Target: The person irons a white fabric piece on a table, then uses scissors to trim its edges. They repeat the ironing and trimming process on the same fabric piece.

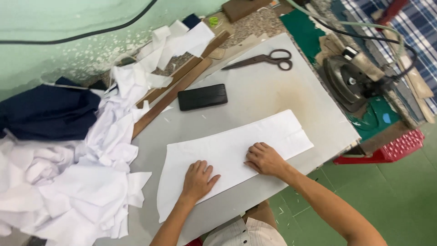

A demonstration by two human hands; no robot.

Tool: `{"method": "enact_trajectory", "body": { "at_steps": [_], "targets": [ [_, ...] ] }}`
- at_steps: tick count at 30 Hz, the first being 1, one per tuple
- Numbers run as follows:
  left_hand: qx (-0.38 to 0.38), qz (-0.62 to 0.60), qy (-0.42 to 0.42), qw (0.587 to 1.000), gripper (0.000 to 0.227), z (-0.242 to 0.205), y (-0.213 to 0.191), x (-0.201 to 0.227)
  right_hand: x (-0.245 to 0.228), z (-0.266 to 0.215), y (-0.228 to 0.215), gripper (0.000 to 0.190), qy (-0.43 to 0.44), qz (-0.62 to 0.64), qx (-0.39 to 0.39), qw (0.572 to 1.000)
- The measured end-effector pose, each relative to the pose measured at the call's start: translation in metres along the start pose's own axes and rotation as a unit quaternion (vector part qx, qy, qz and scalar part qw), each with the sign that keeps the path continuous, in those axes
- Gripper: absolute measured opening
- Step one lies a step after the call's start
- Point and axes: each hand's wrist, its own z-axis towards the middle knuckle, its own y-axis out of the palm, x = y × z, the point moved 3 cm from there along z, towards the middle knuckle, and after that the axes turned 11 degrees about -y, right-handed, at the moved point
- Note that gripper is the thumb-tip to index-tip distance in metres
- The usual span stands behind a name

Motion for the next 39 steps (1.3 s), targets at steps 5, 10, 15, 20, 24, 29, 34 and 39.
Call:
{"method": "enact_trajectory", "body": {
  "at_steps": [5,10,15,20,24,29,34,39],
  "targets": [
    [0.075,0.072,-0.199,0.974,0.041,0.015,-0.045,-0.080,0.058,0.006,-0.009,0.023,0.092,-0.092,0.002,0.992],
    [0.157,0.074,-0.193,0.966,0.040,-0.008,-0.036,-0.063,0.011,0.027,0.007,0.024,0.062,-0.041,-0.021,0.997],
    [0.109,0.093,-0.199,0.970,0.037,-0.019,-0.037,-0.085,0.035,0.035,0.027,0.029,0.064,-0.065,-0.051,0.994],
    [0.098,0.121,-0.250,0.955,0.046,-0.045,-0.060,-0.072,0.029,0.035,0.015,0.029,0.109,-0.081,-0.035,0.990],
    [0.076,0.055,-0.195,0.976,0.048,-0.050,-0.054,-0.040,-0.022,0.031,0.023,0.025,0.026,0.015,-0.058,0.998],
    [0.063,0.062,-0.203,0.975,0.051,-0.061,-0.050,-0.031,-0.022,0.008,0.023,0.022,0.013,0.011,-0.084,0.996],
    [0.065,0.058,-0.181,0.980,0.047,-0.052,-0.045,-0.030,-0.026,0.019,0.012,0.021,0.032,0.023,-0.071,0.997],
    [-0.026,0.100,-0.263,0.959,0.047,-0.061,-0.039,-0.037,-0.026,0.011,0.009,0.023,0.014,0.049,-0.055,0.997]
  ]
}}
